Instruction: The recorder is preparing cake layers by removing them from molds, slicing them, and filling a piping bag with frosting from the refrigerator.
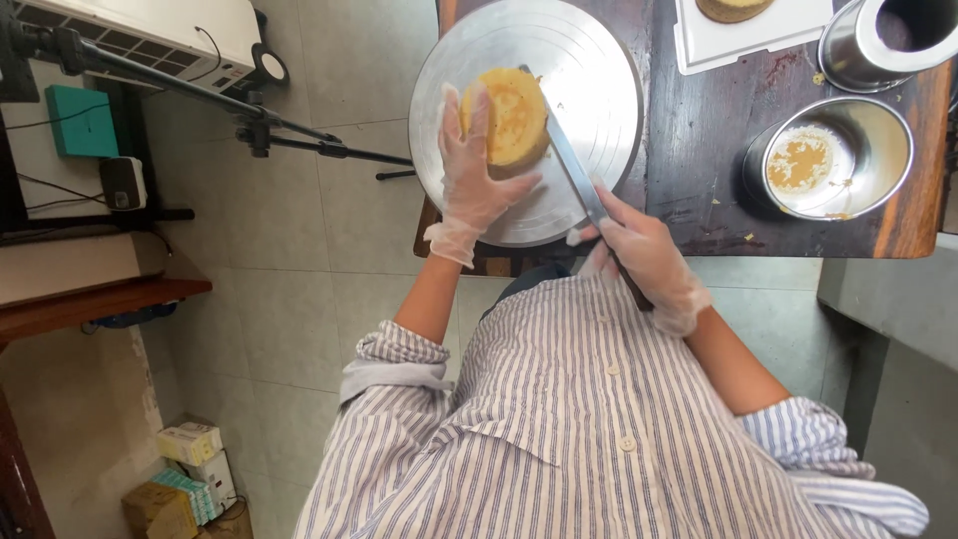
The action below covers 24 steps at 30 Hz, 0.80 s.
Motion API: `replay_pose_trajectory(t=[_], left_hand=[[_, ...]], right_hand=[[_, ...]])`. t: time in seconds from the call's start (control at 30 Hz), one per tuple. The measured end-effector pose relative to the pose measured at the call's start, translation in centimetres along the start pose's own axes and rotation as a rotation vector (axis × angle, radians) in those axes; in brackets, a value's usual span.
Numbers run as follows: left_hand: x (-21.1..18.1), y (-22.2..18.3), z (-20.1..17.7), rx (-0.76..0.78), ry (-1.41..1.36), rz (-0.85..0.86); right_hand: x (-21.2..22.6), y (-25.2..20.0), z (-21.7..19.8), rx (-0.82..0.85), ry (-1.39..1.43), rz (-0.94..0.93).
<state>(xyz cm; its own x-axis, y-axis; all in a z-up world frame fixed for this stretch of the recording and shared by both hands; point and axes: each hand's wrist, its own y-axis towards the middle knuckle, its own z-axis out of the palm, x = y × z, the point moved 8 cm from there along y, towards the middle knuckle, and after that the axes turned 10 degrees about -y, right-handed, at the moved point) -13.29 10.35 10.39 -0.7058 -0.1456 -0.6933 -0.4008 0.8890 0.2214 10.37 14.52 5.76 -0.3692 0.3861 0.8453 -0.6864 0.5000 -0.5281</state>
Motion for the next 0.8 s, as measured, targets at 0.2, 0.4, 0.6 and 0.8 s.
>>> replay_pose_trajectory(t=[0.2, 0.4, 0.6, 0.8], left_hand=[[1.8, 1.4, 1.5, -0.009, -0.051, 0.002], [2.0, 1.1, 1.7, -0.084, -0.090, -0.080], [3.2, 0.4, 1.1, -0.150, -0.283, -0.200], [4.7, -1.3, 1.9, -0.309, -1.069, -0.482]], right_hand=[[1.2, 0.8, 0.6, -0.006, 0.041, 0.005], [-3.7, -1.5, 1.0, 0.011, 0.166, 0.020], [1.3, 0.4, 1.6, 0.015, 0.083, -0.046], [1.7, 0.0, 1.9, 0.008, 0.040, -0.008]])
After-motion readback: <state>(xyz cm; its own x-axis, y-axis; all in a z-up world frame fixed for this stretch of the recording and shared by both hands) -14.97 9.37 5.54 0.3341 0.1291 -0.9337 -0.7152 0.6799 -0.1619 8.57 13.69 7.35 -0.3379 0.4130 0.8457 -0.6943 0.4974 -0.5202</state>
